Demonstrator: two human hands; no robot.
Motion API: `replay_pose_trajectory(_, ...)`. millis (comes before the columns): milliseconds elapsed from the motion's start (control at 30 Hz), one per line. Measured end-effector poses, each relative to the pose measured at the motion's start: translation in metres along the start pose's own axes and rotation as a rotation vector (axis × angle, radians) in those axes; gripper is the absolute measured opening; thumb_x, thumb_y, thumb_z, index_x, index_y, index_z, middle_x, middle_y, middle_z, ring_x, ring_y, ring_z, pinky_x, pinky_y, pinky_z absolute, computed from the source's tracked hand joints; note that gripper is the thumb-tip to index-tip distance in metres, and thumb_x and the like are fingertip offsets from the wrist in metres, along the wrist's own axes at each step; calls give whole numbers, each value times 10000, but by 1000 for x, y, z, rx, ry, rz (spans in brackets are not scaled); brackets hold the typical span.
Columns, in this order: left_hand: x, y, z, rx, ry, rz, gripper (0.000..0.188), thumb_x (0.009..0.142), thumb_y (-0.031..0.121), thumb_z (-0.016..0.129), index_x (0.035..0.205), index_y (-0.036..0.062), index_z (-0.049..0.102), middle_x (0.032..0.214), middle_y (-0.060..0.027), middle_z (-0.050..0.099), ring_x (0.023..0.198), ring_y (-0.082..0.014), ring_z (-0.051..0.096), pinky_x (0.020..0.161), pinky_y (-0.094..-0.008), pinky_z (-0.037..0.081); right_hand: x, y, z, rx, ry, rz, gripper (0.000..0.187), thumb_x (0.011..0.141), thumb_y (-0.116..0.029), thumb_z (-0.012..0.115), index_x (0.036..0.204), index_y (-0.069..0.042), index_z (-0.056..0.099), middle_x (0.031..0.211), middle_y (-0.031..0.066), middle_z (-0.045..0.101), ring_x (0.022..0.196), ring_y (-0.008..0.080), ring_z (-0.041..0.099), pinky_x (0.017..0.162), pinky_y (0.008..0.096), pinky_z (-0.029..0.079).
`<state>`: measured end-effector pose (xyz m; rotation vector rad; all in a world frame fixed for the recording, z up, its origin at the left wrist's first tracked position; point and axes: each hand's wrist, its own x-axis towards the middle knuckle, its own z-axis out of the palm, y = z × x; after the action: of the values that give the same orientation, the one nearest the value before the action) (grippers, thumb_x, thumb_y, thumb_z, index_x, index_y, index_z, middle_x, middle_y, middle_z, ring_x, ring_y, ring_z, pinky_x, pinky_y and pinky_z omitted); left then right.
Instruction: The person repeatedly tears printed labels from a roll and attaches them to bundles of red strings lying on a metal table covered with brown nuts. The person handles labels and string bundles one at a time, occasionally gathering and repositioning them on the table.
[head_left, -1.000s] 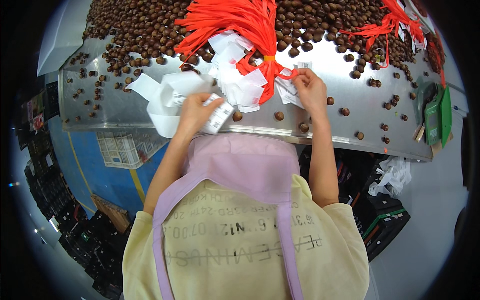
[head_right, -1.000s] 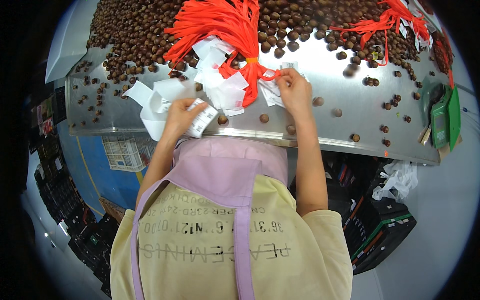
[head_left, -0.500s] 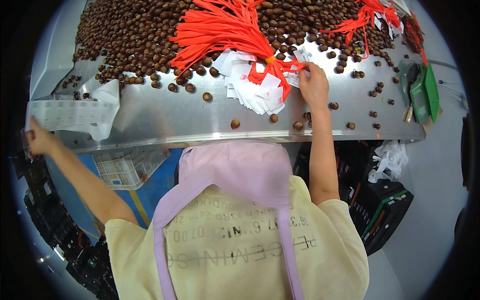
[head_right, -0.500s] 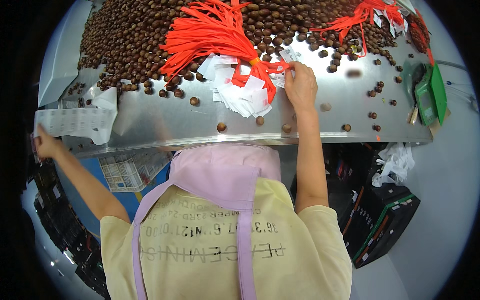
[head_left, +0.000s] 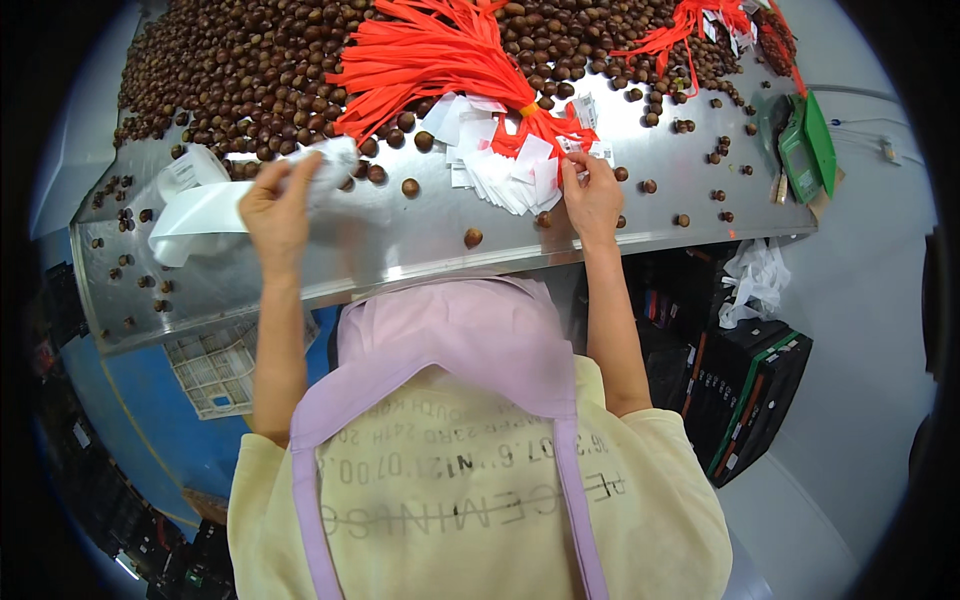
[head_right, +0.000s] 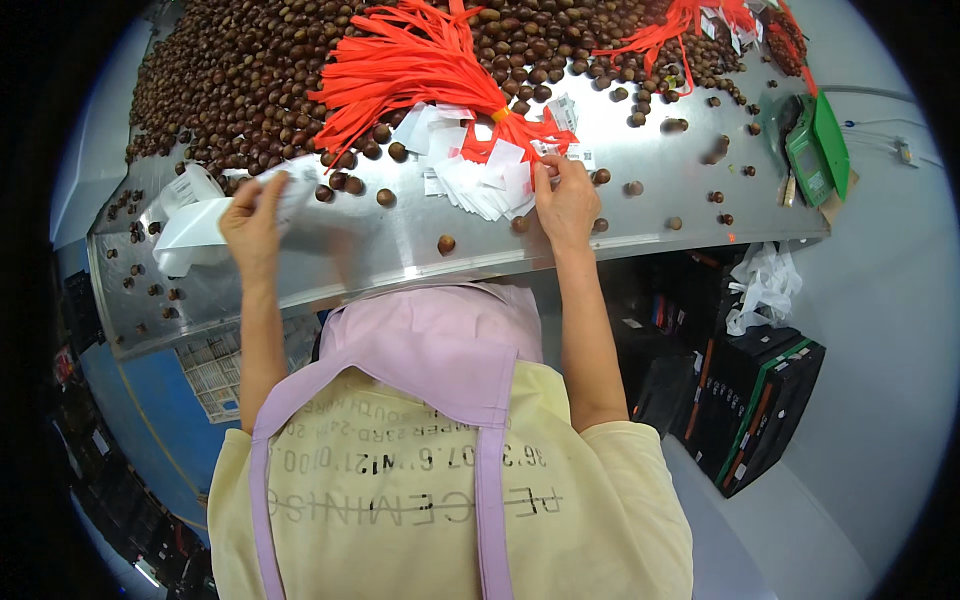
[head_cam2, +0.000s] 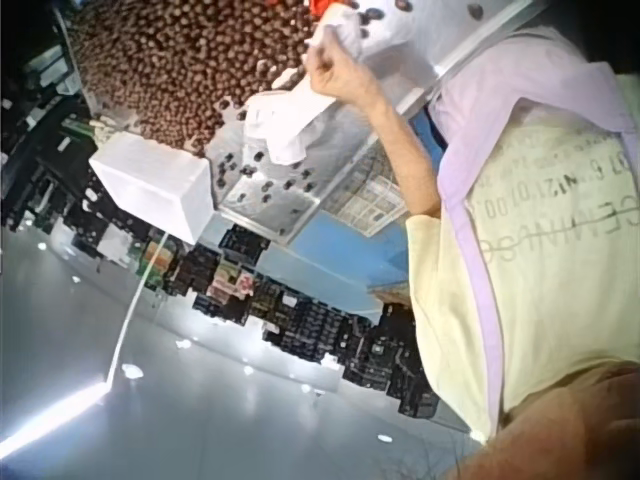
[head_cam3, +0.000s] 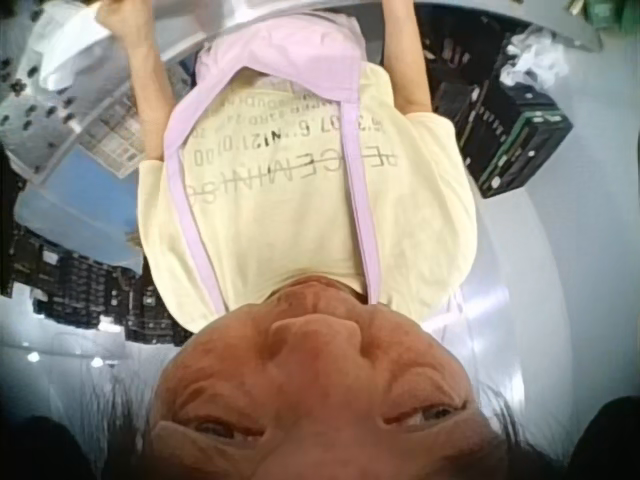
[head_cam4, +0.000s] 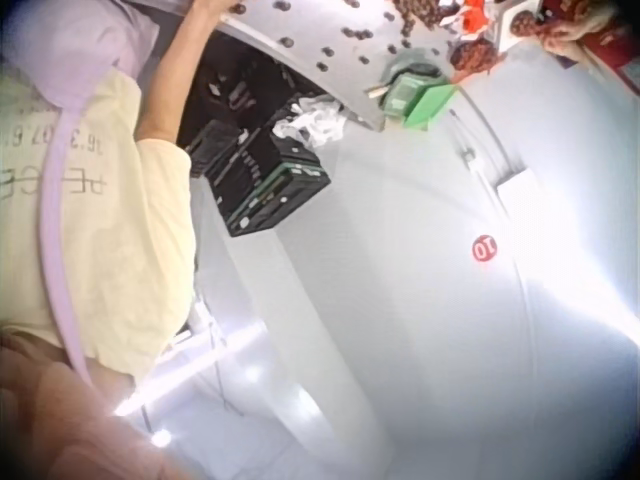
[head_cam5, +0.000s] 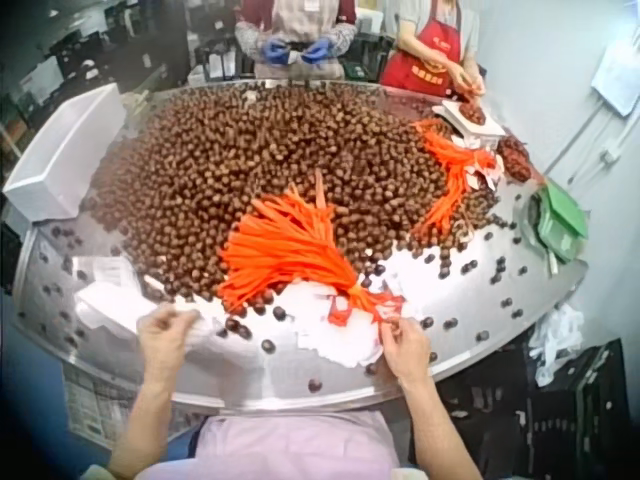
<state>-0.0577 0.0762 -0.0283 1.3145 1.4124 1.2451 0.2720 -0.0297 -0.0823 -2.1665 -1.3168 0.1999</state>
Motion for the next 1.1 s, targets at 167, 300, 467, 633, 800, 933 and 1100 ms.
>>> replay_pose_trajectory(167,-40,6,37,-72,-148,-149,111,788,107,697,803,1,669,679,45,584,583,-12,460,502,-162,345,9,7,0,-6,-243,155,283,786,-315,617,841,-42,669,754,111,659,712,286,633,646,376,486)
replay_pose_trajectory(300,-59,3,59,-116,-171,-262,147,794,117,691,834,-20,657,710,8,616,622,-37,520,552,-176,410,19,23,1,351,-404,324,230,765,-227,693,802,-4,655,692,74,657,616,140,622,582,262,480)
replay_pose_trajectory(467,-78,7,78,-94,-159,-348,162,800,121,680,868,-24,659,759,-35,642,666,-54,554,593,-191,436,29,16,-13,561,-577,403,199,793,-179,685,770,7,619,676,38,635,597,76,582,551,201,448)
replay_pose_trajectory(633,-85,11,95,-84,-187,-353,129,818,108,665,861,-13,654,780,-26,632,671,-51,551,607,-185,447,38,20,-24,704,-667,473,177,802,-165,670,794,-11,582,702,40,639,621,75,584,574,202,456)
replay_pose_trajectory(800,-89,6,105,-32,-230,-296,145,794,102,675,864,-24,661,799,-41,645,753,-77,566,651,-207,439,42,19,-26,716,-723,505,172,803,-173,651,802,-17,579,703,49,647,608,90,605,544,213,462)
replay_pose_trajectory(933,-91,8,109,29,-230,-167,117,776,88,678,829,-17,673,805,-46,639,822,-110,562,709,-231,434,36,21,-19,343,-723,367,236,799,-233,650,779,-4,592,643,46,637,546,103,607,521,232,465)
replay_pose_trajectory(1100,-93,13,105,187,-242,-111,113,741,84,706,788,-16,684,753,-53,619,766,-130,538,706,-237,418,29,28,-12,391,-630,309,270,793,-268,645,783,1,617,602,66,629,501,130,601,525,260,469)
